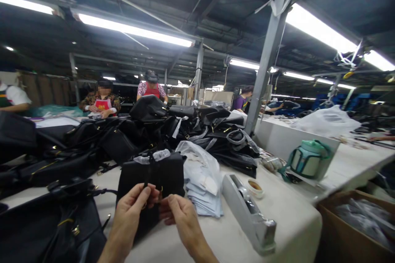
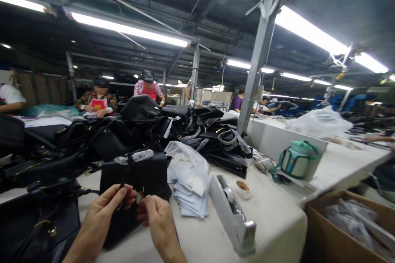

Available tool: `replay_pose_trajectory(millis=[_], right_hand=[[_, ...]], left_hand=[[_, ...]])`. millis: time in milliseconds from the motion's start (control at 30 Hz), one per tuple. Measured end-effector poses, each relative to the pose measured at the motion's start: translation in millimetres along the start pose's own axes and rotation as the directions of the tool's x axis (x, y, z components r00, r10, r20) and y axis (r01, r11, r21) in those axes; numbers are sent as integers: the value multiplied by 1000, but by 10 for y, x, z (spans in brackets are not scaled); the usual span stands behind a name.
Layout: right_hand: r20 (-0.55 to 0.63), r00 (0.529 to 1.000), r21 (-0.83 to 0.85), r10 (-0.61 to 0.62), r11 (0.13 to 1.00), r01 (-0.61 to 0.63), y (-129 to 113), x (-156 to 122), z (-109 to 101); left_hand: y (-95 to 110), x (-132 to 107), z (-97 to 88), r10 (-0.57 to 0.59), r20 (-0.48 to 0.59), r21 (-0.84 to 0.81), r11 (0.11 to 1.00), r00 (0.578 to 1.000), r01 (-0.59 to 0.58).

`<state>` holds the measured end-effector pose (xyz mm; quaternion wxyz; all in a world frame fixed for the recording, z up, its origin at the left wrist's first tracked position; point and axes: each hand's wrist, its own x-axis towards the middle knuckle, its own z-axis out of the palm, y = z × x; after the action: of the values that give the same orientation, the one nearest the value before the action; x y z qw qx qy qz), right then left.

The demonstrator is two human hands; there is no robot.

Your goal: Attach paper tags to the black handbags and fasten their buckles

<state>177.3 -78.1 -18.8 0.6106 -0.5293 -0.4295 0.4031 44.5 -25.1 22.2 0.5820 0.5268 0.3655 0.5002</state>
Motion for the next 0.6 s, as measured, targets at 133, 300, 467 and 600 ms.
replay_pose_trajectory(millis=[133,300,467,600], right_hand=[[-156,977,-350,-147,933,85,192,-71,-780],[-342,868,-751,-359,660,-23,138,-341,-1935],[-409,822,-908,-397,265,-324,-29,-269,-3074],[-422,849,-907,-317,149,-394,109,-2,-3533]], left_hand=[[115,66,-96,-51,-64,-48,998,997,48],[127,150,-144,-47,-68,-26,999,997,45],[-56,285,-199,-111,-63,-77,991,992,106],[-96,316,-162,-129,-88,-111,987,988,119]])
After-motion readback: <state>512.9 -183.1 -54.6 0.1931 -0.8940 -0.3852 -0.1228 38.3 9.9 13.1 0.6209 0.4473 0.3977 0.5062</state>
